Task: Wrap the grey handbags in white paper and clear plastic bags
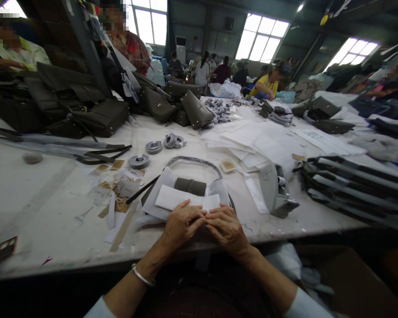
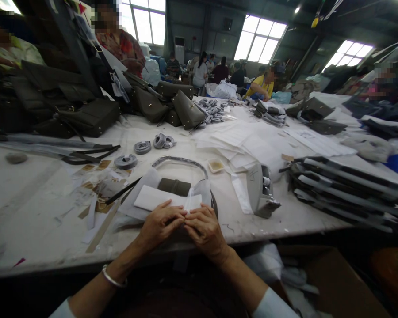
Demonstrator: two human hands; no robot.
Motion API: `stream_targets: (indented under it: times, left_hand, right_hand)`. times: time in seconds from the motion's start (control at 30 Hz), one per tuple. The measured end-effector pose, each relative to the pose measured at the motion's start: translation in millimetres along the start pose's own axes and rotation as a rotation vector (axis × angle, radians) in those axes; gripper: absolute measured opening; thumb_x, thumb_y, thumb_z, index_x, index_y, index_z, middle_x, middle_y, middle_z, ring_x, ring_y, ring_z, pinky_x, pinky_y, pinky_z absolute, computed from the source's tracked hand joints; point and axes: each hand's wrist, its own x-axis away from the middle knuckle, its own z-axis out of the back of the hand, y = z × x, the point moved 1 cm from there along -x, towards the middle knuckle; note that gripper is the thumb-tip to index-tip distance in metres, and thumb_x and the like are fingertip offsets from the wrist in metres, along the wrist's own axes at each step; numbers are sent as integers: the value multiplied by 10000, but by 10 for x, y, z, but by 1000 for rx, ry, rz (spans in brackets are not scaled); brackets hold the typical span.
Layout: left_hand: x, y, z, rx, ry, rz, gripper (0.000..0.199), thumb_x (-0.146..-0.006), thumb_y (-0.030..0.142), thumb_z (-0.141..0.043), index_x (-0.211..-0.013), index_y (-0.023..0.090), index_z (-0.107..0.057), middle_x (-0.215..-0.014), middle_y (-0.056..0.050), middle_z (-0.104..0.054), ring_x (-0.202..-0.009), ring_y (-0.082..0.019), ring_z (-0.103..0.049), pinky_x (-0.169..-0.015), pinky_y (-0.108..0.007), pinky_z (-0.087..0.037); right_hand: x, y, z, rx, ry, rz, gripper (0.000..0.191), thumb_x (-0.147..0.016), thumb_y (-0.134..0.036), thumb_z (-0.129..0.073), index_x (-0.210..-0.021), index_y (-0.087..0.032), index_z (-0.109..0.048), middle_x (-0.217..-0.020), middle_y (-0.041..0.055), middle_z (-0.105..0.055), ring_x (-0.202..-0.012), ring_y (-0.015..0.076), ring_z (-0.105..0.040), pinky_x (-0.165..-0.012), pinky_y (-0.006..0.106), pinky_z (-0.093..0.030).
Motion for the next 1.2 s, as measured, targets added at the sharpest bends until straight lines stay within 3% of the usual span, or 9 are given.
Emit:
stream_targets:
  times: [0.13, 0.3, 0.47, 0.57, 0.63, 0.8, 0.97, 1.2]
  left_hand:
    - [2, 17, -31, -46, 2, -4, 34, -863, 199, -644, -855, 225, -665, -984, -6, -762, -1016, -182, -695, -1095, -474, -397]
    - [15, 34, -33, -125, 31, -157, 54, -892, 184, -614, -922, 216, -646, -1003, -14, -755, -1051, -181, -683, -1103, -459, -387]
    - [37, 47, -58, -172, 89, -240, 92, -934, 209, -568, -887, 209, -646, -1010, -21, -756, -1055, -175, -682, -1118, -446, -360]
    - [41, 51, -62, -190, 97, -246, 88, -929, 204, -573, -884, 210, -648, -1015, -16, -755, -1054, -170, -682, -1118, -431, -357]
    - [45, 50, -62, -191, 102, -247, 77, -926, 201, -578, -886, 211, -644, -1021, -10, -753, -1058, -167, -680, -1118, -423, -354]
    - [55, 41, -71, -215, 89, -227, 51, -918, 199, -584, -911, 214, -633, -1025, -15, -750, -1061, -173, -678, -1108, -430, -364]
    - [55, 31, -117, -225, 104, -171, 44, -906, 205, -592, -935, 212, -625, -1005, -29, -746, -1037, -178, -684, -1097, -430, -381]
    - [98, 81, -263, -275, 188, -110, 101, -919, 166, -528, -957, 207, -612, -978, -30, -737, -1026, -185, -682, -1125, -475, -328]
  right_hand:
    - [1, 42, -60, 30, -10, 1, 103, -870, -165, -664, -941, -235, -690, -912, 9, -744, -946, 189, -652, -1038, 470, -407]
    - [27, -28, 86, 64, -31, 40, 204, -872, -130, -649, -1045, -235, -679, -984, 16, -746, -1025, 189, -647, -1075, 474, -402]
    - [382, -224, 272, 110, -159, 175, 278, -880, -118, -617, -1129, -233, -660, -1044, 32, -739, -1047, 201, -644, -1043, 427, -446]
    - [605, -254, 141, 219, -263, 202, 321, -947, -154, -501, -1232, -227, -630, -1165, 53, -705, -1129, 227, -607, -1041, 426, -439]
    - [660, -232, -4, 272, -225, 184, 337, -982, -176, -423, -1254, -206, -620, -1193, 71, -690, -1156, 242, -586, -1033, 435, -430]
    - [537, -209, -181, 183, -111, 146, 263, -974, -148, -444, -1073, -224, -676, -955, 38, -734, -961, 196, -641, -917, 380, -462]
    - [401, -275, -96, -3, -111, 146, 259, -939, -68, -447, -1047, -196, -645, -877, 47, -723, -858, 181, -659, -796, 342, -485]
    - [280, -428, 82, -38, -208, 88, 290, -939, -67, -368, -857, -189, -618, -664, 24, -619, -633, 164, -544, -632, 312, -417]
